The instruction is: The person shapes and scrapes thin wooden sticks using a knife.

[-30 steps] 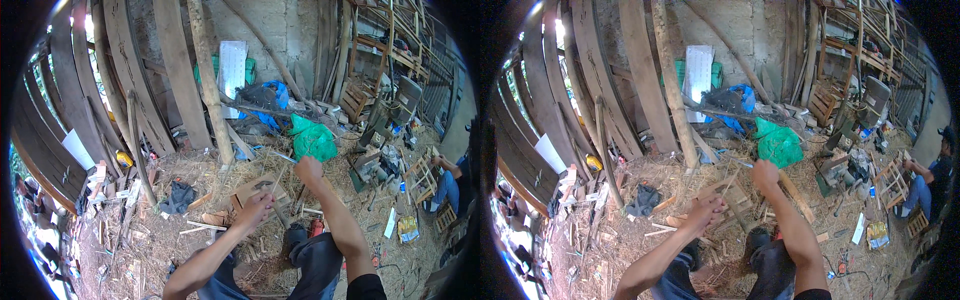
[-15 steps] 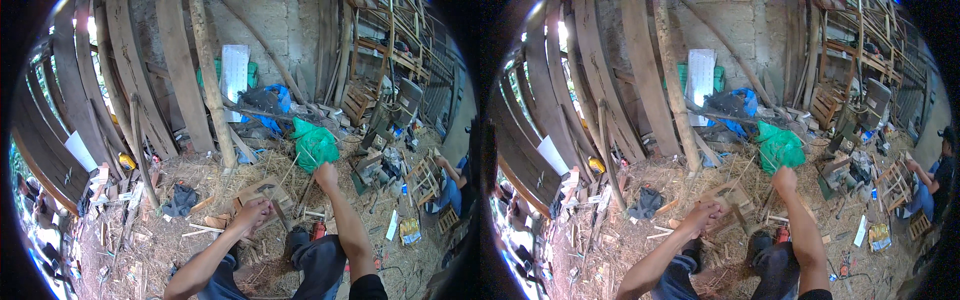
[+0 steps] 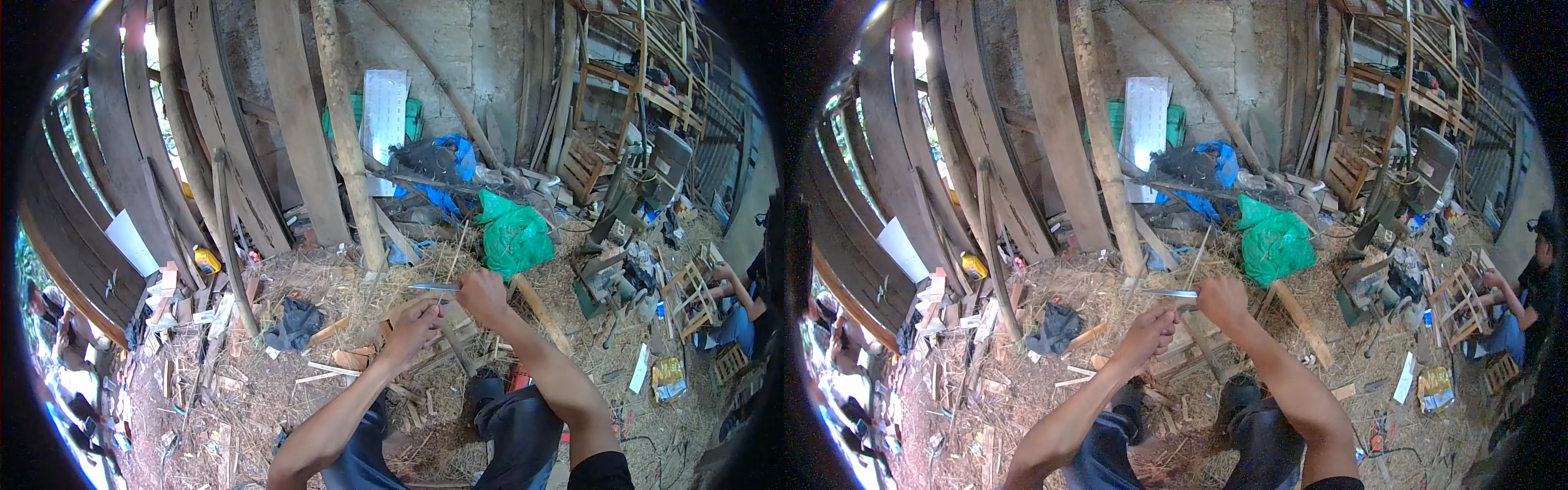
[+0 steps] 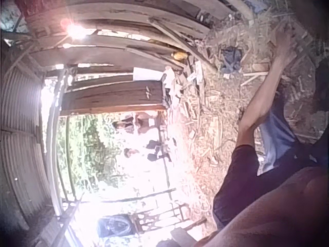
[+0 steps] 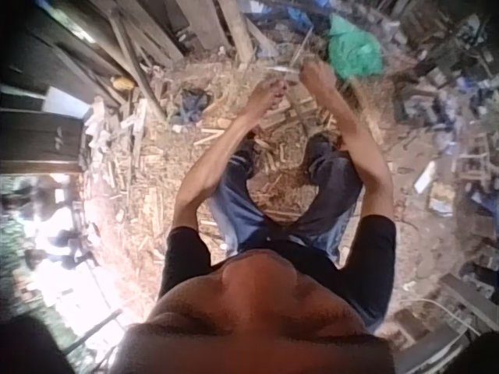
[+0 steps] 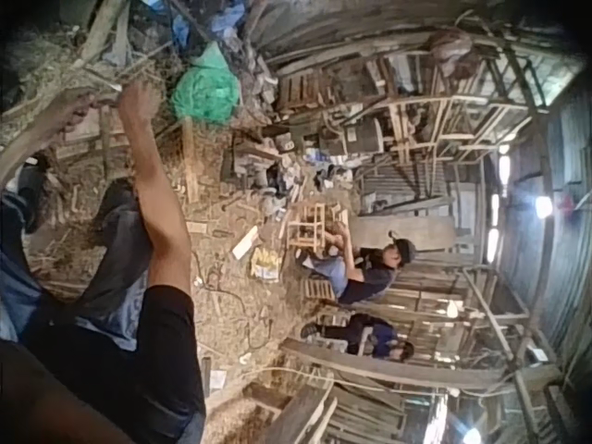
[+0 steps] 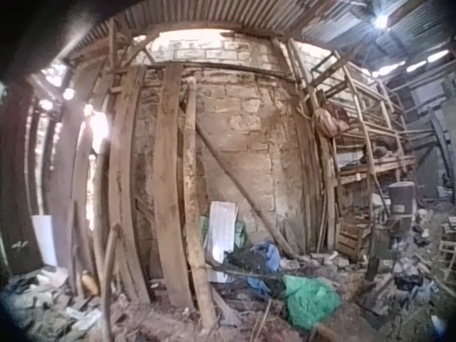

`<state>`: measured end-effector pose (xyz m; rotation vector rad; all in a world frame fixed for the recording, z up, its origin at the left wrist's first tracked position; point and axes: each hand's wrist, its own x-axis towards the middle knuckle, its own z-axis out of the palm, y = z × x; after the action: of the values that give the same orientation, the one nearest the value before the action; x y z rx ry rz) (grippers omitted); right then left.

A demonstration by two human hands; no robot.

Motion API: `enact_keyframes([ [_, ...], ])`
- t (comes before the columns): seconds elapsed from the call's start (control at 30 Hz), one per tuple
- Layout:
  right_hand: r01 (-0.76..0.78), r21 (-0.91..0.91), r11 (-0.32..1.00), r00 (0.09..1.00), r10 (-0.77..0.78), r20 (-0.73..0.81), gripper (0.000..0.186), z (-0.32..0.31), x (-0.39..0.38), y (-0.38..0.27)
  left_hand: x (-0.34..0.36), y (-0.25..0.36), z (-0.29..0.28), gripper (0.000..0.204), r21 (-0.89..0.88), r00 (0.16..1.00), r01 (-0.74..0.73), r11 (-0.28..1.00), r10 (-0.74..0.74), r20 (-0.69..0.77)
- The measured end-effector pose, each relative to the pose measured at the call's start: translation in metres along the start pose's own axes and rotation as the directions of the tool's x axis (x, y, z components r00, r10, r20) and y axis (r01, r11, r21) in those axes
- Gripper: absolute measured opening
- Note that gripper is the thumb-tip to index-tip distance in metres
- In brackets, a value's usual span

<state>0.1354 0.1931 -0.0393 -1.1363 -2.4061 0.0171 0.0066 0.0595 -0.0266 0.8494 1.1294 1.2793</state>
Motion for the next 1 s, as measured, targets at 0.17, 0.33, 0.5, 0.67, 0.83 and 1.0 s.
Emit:
enact_keyframes([
  [0.17, -0.056, 0.0, 0.998, 0.998, 0.056, -0.041, 0.02, -0.002, 0.004, 0.006, 0.002, -0.003, -0.003, 0.014, 0.052, 0.998, -0.065, 0.997, 0.063, 0.027],
  [0.33, -0.389, -0.063, 0.919, 0.921, 0.39, 0.012, 0.02, 0.003, 0.017, 0.018, -0.006, 0.008, 0.008, 0.015, 0.011, 0.998, 0.053, 0.999, -0.053, -0.031],
  [0.5, -0.555, -0.045, 0.831, 0.83, 0.55, -0.09, 0.022, 0.006, -0.008, 0.086, -0.015, -0.013, 0.001, 0.018, 0.166, 0.997, 0.075, 0.983, -0.071, -0.03],
  [0.67, -0.421, 0.189, 0.887, 0.9, 0.434, -0.031, 0.025, 0.01, -0.003, 0.055, -0.001, -0.014, -0.014, 0.019, 0.137, 0.998, 0.035, 0.99, -0.029, -0.047],
  [0.83, 0.047, 0.123, 0.991, 0.999, -0.045, -0.015, 0.019, 0.018, -0.012, -0.009, 0.005, -0.009, -0.01, 0.015, 0.069, 0.999, 0.032, 0.997, -0.03, -0.034],
  [1.0, -0.054, 0.042, 0.998, 0.999, 0.054, -0.003, 0.017, 0.007, 0.001, 0.005, 0.002, -0.004, -0.005, 0.015, 0.075, 0.999, -0.044, 0.996, 0.045, -0.003],
])
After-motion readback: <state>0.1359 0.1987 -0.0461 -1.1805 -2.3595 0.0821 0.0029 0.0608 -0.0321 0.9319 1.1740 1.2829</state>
